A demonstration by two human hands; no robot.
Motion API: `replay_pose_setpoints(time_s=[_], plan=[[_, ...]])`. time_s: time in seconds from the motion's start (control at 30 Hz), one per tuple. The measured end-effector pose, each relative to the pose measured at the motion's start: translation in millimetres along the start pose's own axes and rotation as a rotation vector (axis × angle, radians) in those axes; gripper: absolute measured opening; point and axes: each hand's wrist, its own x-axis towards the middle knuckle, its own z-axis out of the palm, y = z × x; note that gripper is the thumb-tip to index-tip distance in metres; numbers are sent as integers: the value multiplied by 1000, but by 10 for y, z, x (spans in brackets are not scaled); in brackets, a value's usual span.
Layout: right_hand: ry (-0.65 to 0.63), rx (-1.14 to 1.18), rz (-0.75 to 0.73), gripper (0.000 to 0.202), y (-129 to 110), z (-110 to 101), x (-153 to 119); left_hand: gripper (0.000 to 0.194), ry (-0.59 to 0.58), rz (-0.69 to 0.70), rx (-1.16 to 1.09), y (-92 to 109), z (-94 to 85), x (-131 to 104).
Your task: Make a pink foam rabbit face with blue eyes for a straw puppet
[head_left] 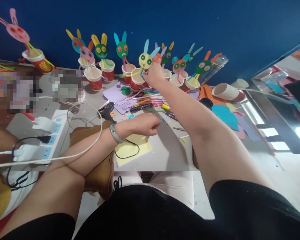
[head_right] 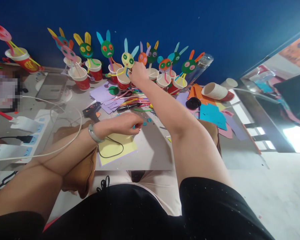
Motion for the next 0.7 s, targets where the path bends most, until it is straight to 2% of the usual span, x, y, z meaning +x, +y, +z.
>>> replay_pose_setpoints(time_s=[0.1,0.23,0.7], plan=[[31,-36,63,22,0,22,95,10,-8,-10,12,13,-12,-6],[40,-13,49,23,12,75,153,10,-16,-16,18,29,-19,-10],[65,26,50,22,-62,23,136,10,-42,-31,23,66,-50,-12]])
